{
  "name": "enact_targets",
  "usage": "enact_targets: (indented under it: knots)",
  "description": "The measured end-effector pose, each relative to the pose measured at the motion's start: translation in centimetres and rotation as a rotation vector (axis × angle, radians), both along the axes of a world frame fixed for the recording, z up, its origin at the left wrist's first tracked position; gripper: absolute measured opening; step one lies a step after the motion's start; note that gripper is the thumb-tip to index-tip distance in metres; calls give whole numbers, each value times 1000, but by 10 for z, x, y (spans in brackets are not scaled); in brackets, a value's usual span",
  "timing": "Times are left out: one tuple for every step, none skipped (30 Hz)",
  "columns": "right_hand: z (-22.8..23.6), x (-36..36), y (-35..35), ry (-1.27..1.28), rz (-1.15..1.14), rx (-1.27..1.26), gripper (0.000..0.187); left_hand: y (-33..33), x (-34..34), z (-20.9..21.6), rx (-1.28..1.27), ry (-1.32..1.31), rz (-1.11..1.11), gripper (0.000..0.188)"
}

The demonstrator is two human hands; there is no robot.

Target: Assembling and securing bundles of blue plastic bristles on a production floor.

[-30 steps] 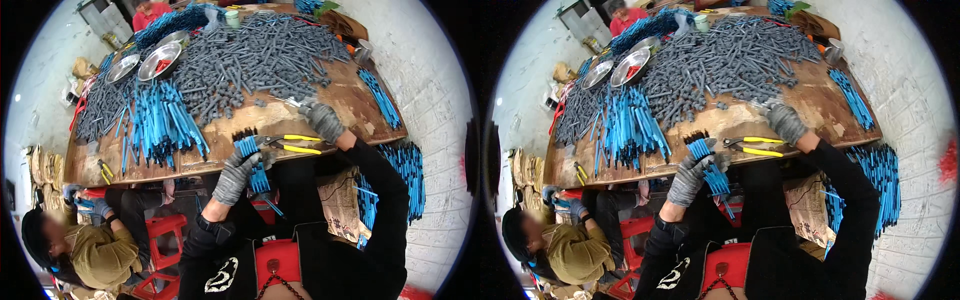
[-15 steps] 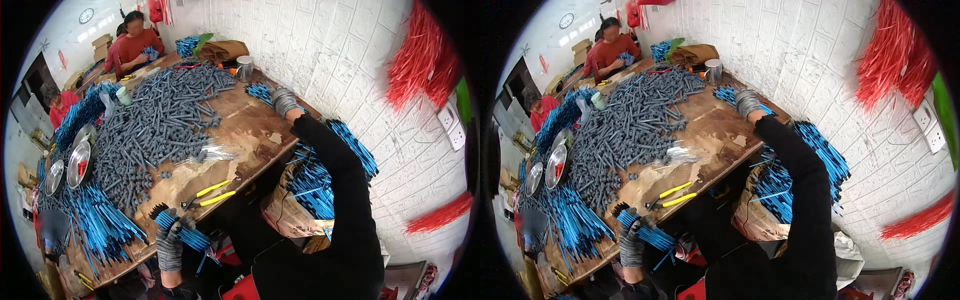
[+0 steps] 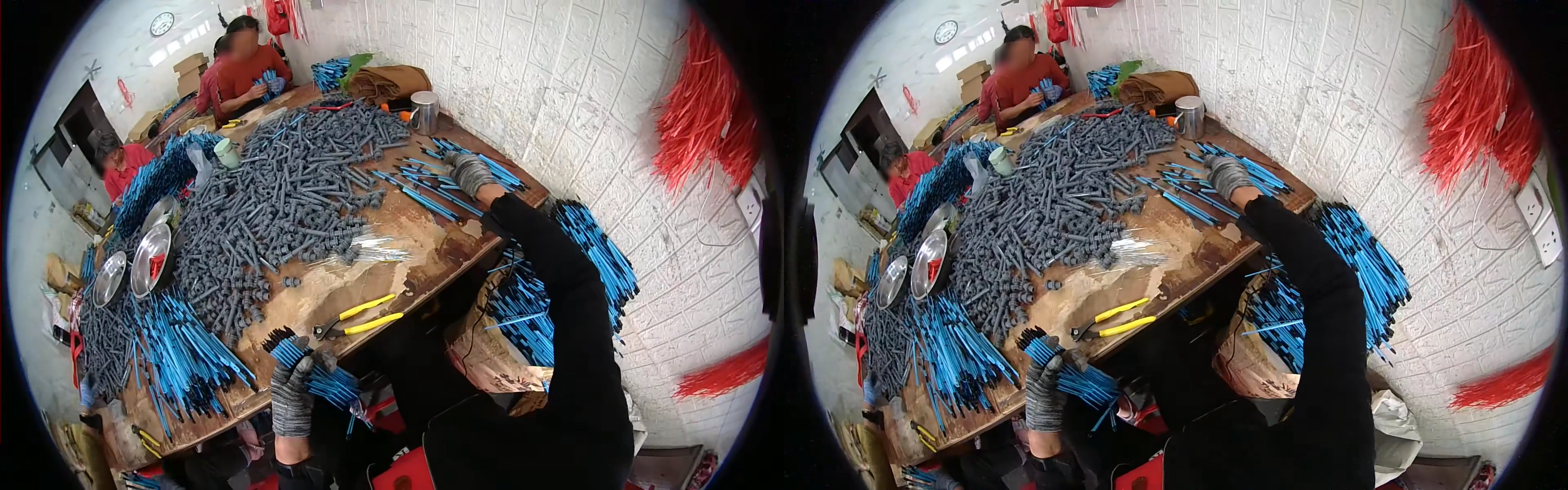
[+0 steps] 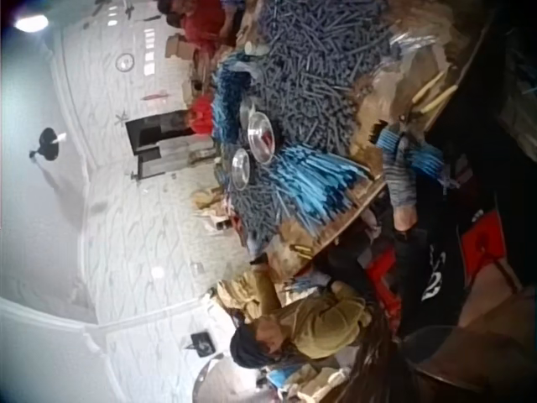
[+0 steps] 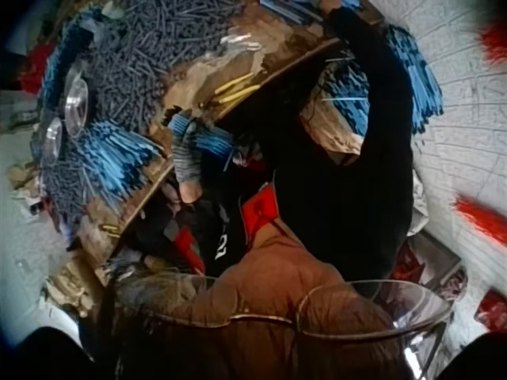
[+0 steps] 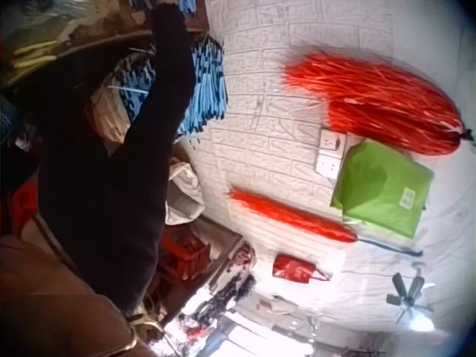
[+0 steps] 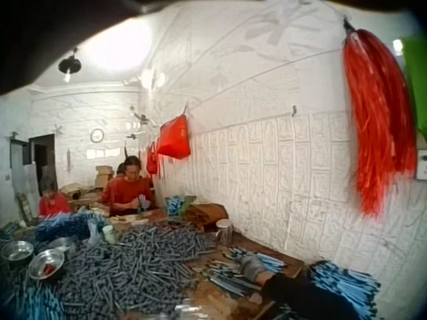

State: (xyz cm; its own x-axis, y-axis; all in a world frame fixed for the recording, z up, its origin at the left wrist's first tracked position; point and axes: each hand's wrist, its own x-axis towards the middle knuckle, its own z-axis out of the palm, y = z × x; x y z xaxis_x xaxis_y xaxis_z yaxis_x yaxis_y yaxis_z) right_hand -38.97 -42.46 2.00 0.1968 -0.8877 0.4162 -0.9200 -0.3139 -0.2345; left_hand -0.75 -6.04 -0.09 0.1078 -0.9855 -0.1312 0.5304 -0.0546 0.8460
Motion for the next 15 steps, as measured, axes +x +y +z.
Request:
enact_targets:
  knots:
    - [5, 3, 2, 1, 5, -4, 16, 1, 3, -2, -7, -5, 7, 37]
    - [10, 13, 7, 32, 43, 19, 18, 3, 6, -3, -8, -10, 19, 37]
    - [14, 25, 13, 64, 82, 42, 19, 6, 8, -3, -6, -10, 31, 37]
    - [16, 39, 17, 95, 123, 66, 21, 7, 9, -2, -1, 0, 34, 37]
    - [13, 50, 17, 97, 125, 65, 21, 7, 6, -1, 1, 13, 28, 36]
    - [8, 66, 15, 204, 170, 86, 22, 9, 5, 0, 4, 24, 25, 36]
    - [1, 80, 10, 311, 213, 105, 23, 9, 5, 0, 1, 26, 29, 36]
    - [-6, 88, 2, 418, 256, 120, 25, 9, 4, 0, 3, 24, 28, 36]
    - [-12, 93, -6, 418, 261, 114, 25, 10, 4, 0, 5, 21, 29, 36]
    - [-22, 95, -17, 471, 231, 140, 26, 9, 4, 1, 7, 20, 26, 36]
    - [-30, 95, -28, 524, 200, 165, 27, 6, 3, 4, 0, 20, 29, 36]
    - [-39, 100, -35, 575, 180, 196, 28, 6, 4, 7, 7, 43, 47, 36]
    - [-40, 101, -40, 576, 190, 195, 28, 9, 4, 11, 14, 67, 62, 35]
    - [-35, 97, -48, 519, 137, 245, 30, 12, 4, 14, 19, 90, 74, 35]
    - [-24, 89, -57, 459, 76, 287, 32, 12, 6, 16, 9, 88, 73, 35]
